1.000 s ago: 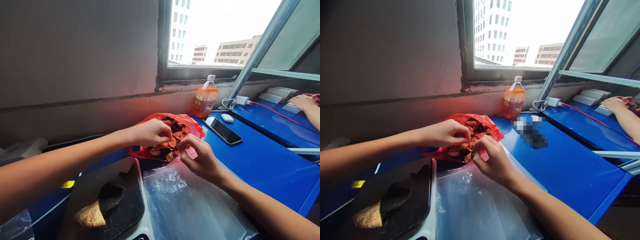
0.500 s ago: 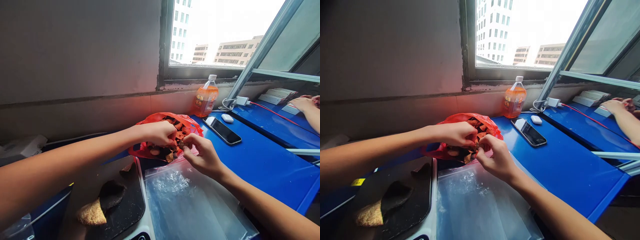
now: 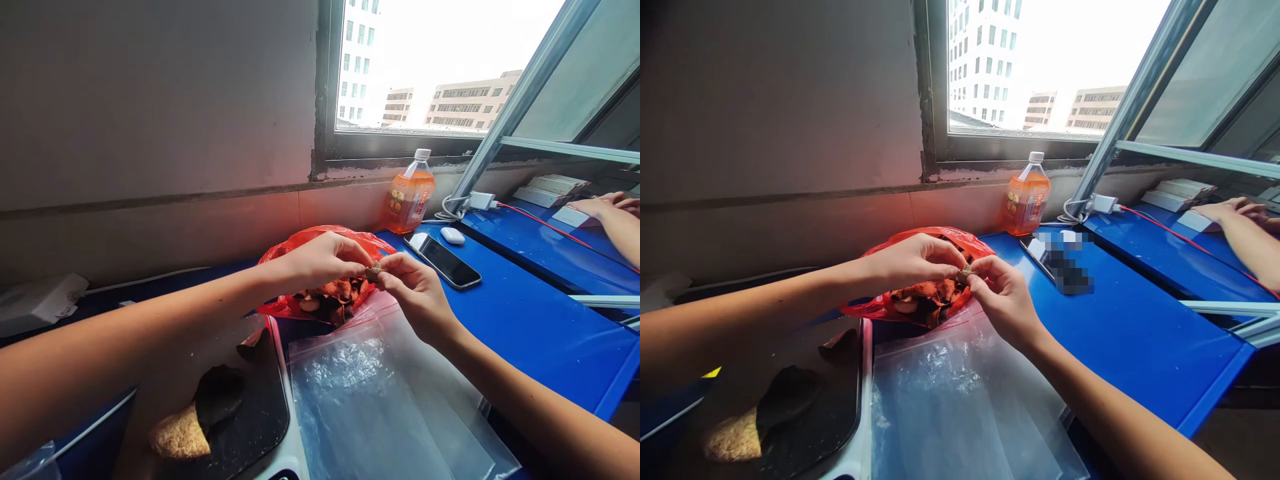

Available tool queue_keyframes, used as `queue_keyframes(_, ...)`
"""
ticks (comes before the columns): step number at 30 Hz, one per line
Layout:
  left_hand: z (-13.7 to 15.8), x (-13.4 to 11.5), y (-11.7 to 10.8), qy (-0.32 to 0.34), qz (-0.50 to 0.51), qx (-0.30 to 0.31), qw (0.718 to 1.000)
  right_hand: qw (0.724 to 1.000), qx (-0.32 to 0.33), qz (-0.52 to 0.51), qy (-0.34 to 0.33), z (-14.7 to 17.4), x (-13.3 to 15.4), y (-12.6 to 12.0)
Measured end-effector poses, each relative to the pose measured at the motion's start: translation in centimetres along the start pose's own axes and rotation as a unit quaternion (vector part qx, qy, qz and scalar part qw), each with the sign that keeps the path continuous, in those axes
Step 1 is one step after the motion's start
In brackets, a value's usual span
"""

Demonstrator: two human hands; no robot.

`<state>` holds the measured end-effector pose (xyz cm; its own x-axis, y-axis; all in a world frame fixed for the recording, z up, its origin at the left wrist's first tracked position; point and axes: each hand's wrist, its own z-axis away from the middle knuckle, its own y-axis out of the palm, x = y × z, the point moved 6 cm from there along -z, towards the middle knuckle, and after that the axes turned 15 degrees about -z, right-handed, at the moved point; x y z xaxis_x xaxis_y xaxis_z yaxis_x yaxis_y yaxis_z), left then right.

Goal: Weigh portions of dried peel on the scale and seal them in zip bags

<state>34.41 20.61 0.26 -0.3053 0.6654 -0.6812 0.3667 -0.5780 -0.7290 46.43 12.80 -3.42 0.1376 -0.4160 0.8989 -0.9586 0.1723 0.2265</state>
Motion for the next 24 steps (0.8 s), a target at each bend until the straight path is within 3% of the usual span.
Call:
queue_keyframes(5,0.7,0.9,1.0,-0.094,0.148,0.005,0.984,1.0,-0.026,-0.014,0.002,0.1,-0.5,-0.4)
queue_keyframes(8,1.0,0.8,1.3,-0.12,0.185,-0.002,0.975,0.998,-0.037,-0.04,0.023,0.2,-1.0,-0.6)
queue_keyframes(13,1.1,0.9,1.2,-0.135,0.184,-0.024,0.973,0.992,-0.041,-0.101,0.062,0.2,-1.5,-0.4)
queue_keyframes(18,1.3,0.8,1.3,-0.119,0.217,-0.008,0.969,0.977,-0.083,-0.168,0.1,0.3,-1.7,-0.2)
queue_keyframes(24,1.6,0.8,1.1,-0.104,0.189,-0.02,0.976,0.981,-0.06,-0.157,0.094,0.4,-1.8,0.1)
